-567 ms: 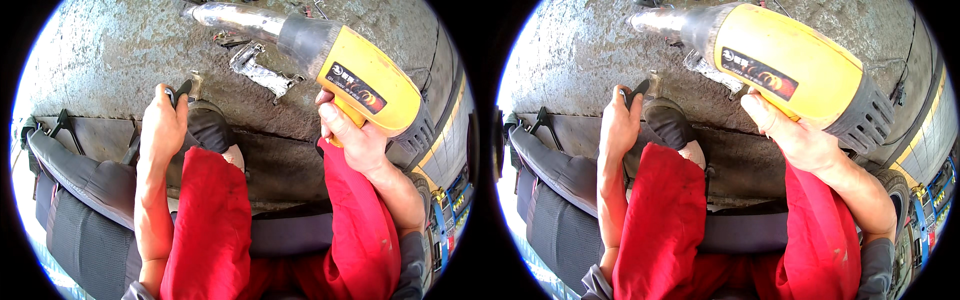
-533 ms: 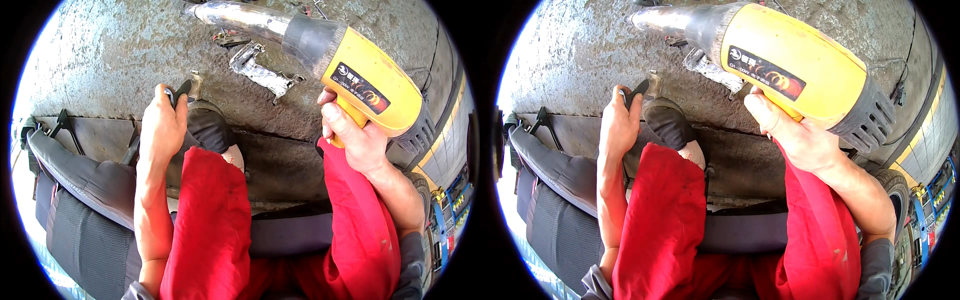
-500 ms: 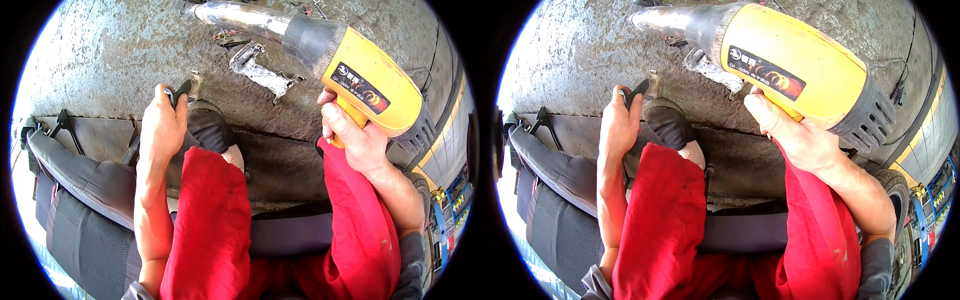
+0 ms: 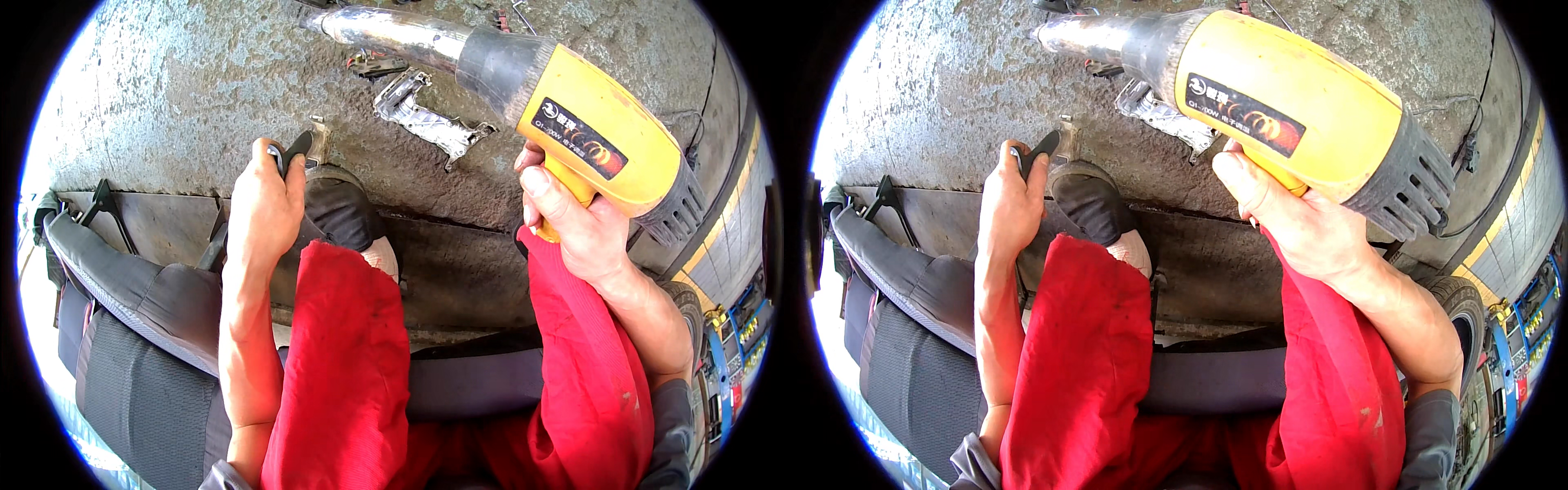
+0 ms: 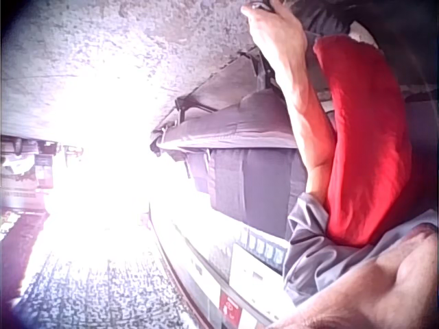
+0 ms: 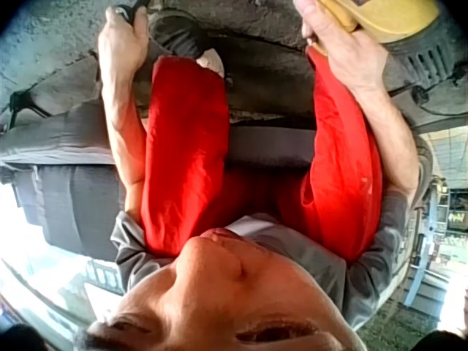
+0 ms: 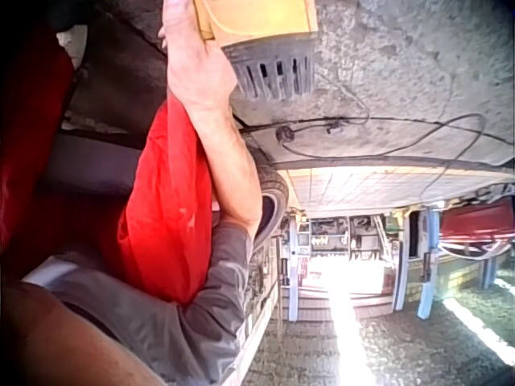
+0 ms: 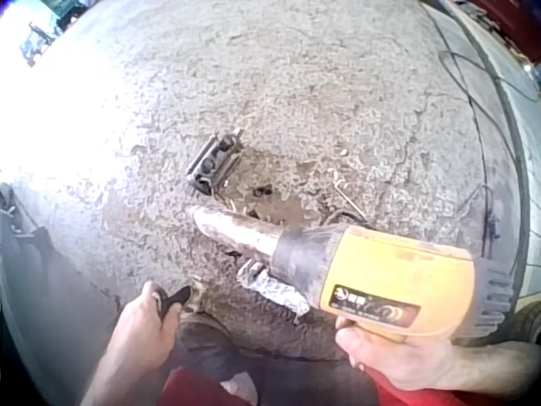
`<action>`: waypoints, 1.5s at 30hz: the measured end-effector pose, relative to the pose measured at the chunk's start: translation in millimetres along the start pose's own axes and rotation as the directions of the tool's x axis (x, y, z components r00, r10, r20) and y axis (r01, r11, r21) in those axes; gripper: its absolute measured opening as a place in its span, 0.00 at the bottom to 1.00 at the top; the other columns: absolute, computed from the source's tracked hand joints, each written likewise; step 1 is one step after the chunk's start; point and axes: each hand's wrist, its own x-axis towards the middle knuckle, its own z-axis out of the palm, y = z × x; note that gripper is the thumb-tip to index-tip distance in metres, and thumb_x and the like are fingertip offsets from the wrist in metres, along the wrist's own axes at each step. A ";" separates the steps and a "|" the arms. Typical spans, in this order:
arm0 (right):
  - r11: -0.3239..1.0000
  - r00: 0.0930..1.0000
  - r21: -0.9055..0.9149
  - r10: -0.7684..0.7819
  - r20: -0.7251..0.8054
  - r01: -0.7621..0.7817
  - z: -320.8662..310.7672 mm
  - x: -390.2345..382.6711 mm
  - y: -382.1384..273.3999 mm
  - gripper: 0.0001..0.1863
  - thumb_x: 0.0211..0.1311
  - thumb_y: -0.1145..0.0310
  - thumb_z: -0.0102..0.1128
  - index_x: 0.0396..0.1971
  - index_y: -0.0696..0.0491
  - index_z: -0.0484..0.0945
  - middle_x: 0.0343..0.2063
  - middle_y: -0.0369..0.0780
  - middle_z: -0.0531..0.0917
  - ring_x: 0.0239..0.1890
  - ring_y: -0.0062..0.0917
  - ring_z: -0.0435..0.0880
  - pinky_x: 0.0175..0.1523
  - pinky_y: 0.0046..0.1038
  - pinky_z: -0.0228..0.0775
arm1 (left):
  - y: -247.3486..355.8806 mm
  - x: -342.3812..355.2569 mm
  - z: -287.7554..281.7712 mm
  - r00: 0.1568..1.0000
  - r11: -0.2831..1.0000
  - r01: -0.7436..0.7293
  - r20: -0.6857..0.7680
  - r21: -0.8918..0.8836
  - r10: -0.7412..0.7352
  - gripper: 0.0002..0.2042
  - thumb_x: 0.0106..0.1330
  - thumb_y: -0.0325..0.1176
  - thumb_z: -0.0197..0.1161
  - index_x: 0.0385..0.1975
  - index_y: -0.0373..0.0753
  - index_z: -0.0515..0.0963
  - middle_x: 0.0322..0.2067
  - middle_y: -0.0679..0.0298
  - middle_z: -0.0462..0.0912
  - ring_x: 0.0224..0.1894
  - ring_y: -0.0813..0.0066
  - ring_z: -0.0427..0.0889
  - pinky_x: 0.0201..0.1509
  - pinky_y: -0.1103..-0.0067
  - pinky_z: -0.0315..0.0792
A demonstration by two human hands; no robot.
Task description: The person uses a heat gun to soften adhesive on a car door handle assembly and removes the plastic cover. They then separate the internal metal mechanism from the cover and reassemble the parts.
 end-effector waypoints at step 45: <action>0.908 0.960 -0.340 -0.180 0.213 0.246 6.5 6.8 7.9 0.19 0.71 0.71 0.74 0.58 0.58 0.82 0.49 0.39 0.87 0.48 0.22 0.86 0.54 0.27 0.81 | 14.5 -0.2 -7.6 0.992 0.992 0.105 0.072 -0.068 -0.100 0.15 0.78 0.36 0.61 0.51 0.29 0.72 0.37 0.33 0.85 0.44 0.28 0.83 0.47 0.50 0.76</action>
